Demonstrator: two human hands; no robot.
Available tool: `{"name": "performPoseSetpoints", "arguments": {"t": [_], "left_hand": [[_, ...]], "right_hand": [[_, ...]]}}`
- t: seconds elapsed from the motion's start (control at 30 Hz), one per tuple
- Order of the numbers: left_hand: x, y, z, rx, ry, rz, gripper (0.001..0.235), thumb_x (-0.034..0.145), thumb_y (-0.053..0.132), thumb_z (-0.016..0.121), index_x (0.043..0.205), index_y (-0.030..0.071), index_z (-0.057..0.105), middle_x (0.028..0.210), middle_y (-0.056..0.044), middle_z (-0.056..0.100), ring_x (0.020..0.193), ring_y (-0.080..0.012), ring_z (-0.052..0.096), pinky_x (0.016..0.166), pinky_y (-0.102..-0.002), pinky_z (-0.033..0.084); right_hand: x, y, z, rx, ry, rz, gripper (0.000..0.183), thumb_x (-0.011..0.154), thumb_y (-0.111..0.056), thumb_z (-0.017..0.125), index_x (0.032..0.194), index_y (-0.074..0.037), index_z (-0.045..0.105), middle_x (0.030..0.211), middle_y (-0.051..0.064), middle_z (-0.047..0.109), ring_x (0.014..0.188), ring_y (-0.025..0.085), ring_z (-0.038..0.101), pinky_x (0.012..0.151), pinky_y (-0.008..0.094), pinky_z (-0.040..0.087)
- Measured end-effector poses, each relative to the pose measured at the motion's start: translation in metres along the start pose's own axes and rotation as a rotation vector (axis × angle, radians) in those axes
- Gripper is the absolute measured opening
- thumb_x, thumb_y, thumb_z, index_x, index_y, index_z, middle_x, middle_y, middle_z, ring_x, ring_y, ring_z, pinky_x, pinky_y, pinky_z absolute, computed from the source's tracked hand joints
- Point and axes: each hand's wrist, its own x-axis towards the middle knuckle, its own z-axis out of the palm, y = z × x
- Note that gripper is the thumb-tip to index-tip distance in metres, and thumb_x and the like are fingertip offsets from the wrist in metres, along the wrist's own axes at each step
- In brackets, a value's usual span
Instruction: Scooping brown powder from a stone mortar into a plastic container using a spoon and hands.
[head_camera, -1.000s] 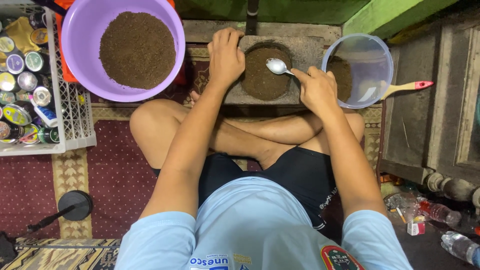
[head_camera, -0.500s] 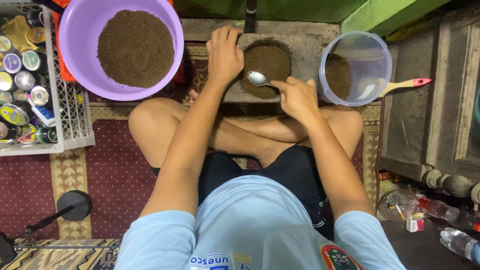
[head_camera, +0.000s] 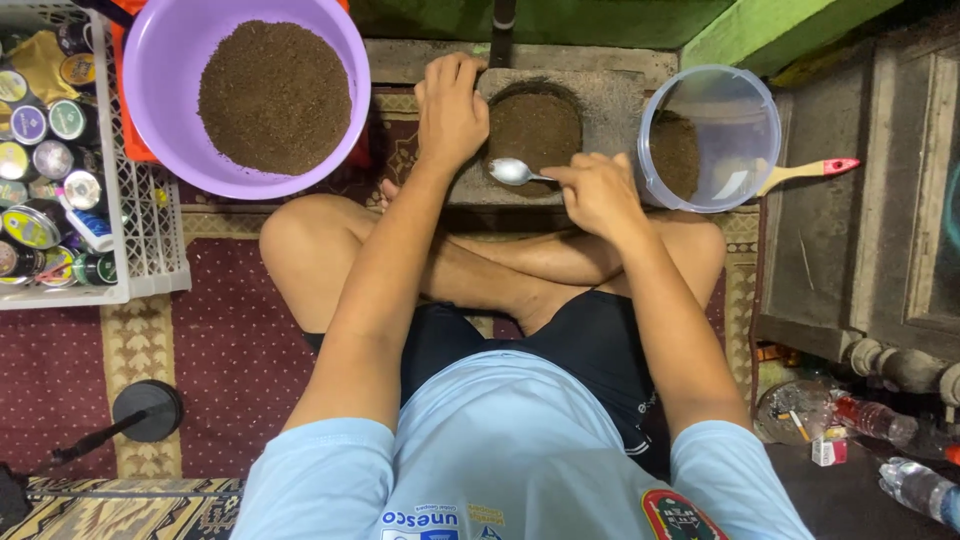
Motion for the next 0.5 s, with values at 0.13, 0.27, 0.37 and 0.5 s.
{"name": "performPoseSetpoints", "arguments": {"t": [0.13,0.27,0.37,0.5], "left_hand": [[0.0,-0.003,0.005,0.012,-0.013,-0.004,0.036,0.086,0.002,0.059,0.121,0.011,0.061,0.124,-0.009,0.059,0.12,-0.0294,0.05,0.094,-0.048,0.043],[0.0,-0.002,0.004,0.014,-0.019,-0.01,0.038,0.085,0.0,0.058,0.121,0.01,0.062,0.124,-0.01,0.059,0.121,-0.0294,0.049,0.095,-0.048,0.042],[-0.001,-0.003,0.002,0.018,-0.011,-0.011,0.037,0.085,0.001,0.058,0.121,0.01,0.062,0.124,-0.01,0.059,0.121,-0.0302,0.049,0.096,-0.049,0.042],[0.0,-0.001,0.002,0.007,-0.013,-0.005,0.037,0.085,0.001,0.059,0.121,0.01,0.061,0.124,-0.01,0.059,0.121,-0.0306,0.05,0.094,-0.049,0.042]], "right_hand": [[-0.006,0.013,-0.024,-0.159,-0.09,0.085,0.045,0.094,-0.011,0.057,0.127,-0.033,0.076,0.09,0.001,0.068,0.094,0.028,0.058,0.083,0.046,0.037],[-0.01,0.034,-0.029,-0.193,-0.038,0.068,0.044,0.095,-0.009,0.059,0.122,-0.038,0.079,0.084,-0.005,0.062,0.087,0.025,0.051,0.078,0.041,0.032],[-0.002,0.042,-0.027,-0.162,-0.013,0.029,0.045,0.096,-0.005,0.058,0.119,-0.036,0.081,0.081,-0.004,0.058,0.087,0.027,0.05,0.078,0.043,0.029],[0.005,0.056,-0.026,-0.152,0.036,0.04,0.045,0.092,-0.007,0.061,0.121,-0.035,0.08,0.081,0.0,0.056,0.088,0.03,0.053,0.077,0.044,0.033]]}}
